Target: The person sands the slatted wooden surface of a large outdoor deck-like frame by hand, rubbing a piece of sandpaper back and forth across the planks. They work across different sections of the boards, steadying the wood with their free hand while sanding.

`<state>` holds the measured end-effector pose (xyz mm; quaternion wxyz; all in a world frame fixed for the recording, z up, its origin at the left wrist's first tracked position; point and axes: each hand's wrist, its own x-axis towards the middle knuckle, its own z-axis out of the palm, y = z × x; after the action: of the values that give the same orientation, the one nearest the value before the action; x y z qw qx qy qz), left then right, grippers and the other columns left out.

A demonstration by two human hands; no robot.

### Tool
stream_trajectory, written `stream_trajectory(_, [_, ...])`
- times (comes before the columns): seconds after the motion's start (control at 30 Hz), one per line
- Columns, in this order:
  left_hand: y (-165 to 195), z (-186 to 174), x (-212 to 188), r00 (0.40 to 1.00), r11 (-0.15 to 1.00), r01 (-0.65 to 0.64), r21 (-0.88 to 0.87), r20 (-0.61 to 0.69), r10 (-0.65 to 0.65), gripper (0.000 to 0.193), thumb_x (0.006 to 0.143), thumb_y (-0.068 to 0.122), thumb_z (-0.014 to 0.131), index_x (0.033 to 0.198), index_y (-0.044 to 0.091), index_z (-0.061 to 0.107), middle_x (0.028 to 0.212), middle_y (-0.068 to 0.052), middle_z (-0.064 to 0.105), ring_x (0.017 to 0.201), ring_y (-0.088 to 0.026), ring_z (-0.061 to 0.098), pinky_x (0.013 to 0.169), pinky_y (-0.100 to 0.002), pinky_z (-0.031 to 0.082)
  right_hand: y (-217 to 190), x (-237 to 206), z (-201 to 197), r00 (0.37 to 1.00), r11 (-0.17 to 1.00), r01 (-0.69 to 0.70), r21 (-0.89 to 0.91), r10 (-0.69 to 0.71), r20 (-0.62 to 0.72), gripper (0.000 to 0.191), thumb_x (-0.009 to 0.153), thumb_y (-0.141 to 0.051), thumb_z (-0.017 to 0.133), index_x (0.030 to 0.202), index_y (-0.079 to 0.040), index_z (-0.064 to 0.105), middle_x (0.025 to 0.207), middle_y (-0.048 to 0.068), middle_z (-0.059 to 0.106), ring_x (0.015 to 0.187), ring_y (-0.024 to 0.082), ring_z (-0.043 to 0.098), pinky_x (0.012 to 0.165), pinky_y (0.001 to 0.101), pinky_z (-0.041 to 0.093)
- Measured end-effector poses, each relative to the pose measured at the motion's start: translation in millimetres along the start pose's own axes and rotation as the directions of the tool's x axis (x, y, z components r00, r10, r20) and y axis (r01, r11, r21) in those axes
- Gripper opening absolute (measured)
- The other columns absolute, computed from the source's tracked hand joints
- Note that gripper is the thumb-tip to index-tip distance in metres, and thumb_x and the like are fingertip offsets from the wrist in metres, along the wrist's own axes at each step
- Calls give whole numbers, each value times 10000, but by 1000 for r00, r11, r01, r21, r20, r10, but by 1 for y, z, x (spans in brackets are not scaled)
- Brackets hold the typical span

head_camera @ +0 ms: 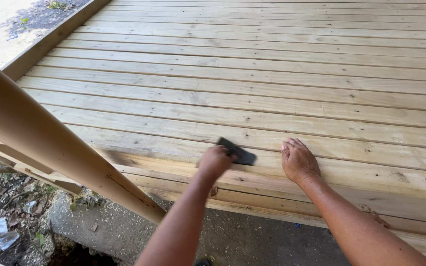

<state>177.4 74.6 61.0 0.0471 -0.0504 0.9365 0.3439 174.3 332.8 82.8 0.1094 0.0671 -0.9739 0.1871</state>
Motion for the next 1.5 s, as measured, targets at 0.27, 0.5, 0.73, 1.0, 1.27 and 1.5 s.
stream_trajectory(0.27, [-34,-38,4,987,988,134,72,82,-140,318,971,396,653,1094,110,718,1094,-112,734,1016,-242,730,896,-402,593,-37,-1,16,991,985,-95,-145,108,84,501,1071,-366,347,1393,-65,585,1530,109,494,1455,289,390,1199,396,304])
stream_trajectory(0.5, [-50,-53,10,994,997,-21,75,108,13,327,925,381,708,1135,131,723,1096,-86,753,1014,-222,707,916,-385,568,-63,5,23,991,988,-121,-92,125,42,484,1068,-348,362,1386,-79,607,1523,95,528,1460,277,420,1224,386,319])
stream_trajectory(0.73, [-91,-86,17,993,993,106,46,45,-109,257,1014,310,602,1037,111,763,1111,-77,736,946,-193,701,873,-391,579,-77,10,32,994,978,-90,-186,98,38,465,1067,-343,387,1338,-58,637,1512,120,542,1440,309,449,1204,406,349])
stream_trajectory(1.0, [-84,-86,28,991,979,-130,159,51,124,277,938,375,696,1058,141,780,1216,-97,673,1086,-271,642,953,-430,521,-90,15,37,994,987,-105,-117,107,7,485,1064,-354,375,1353,-67,638,1520,106,539,1451,303,434,1221,408,342])
stream_trajectory(1.27, [-73,-53,31,987,994,46,-101,-150,-61,251,941,226,658,1106,39,680,1232,-207,646,1098,-326,660,969,-450,543,-91,16,40,989,974,-133,-182,142,40,497,1070,-378,362,1354,-66,624,1523,112,516,1444,309,420,1202,414,332])
stream_trajectory(1.5, [-89,-67,40,994,1000,-11,-10,-104,10,279,925,264,691,1156,112,729,1141,-147,732,1025,-317,710,929,-455,576,-85,15,38,997,989,-80,-126,79,-18,472,1045,-370,427,1319,-61,654,1492,124,560,1423,330,459,1184,424,368])
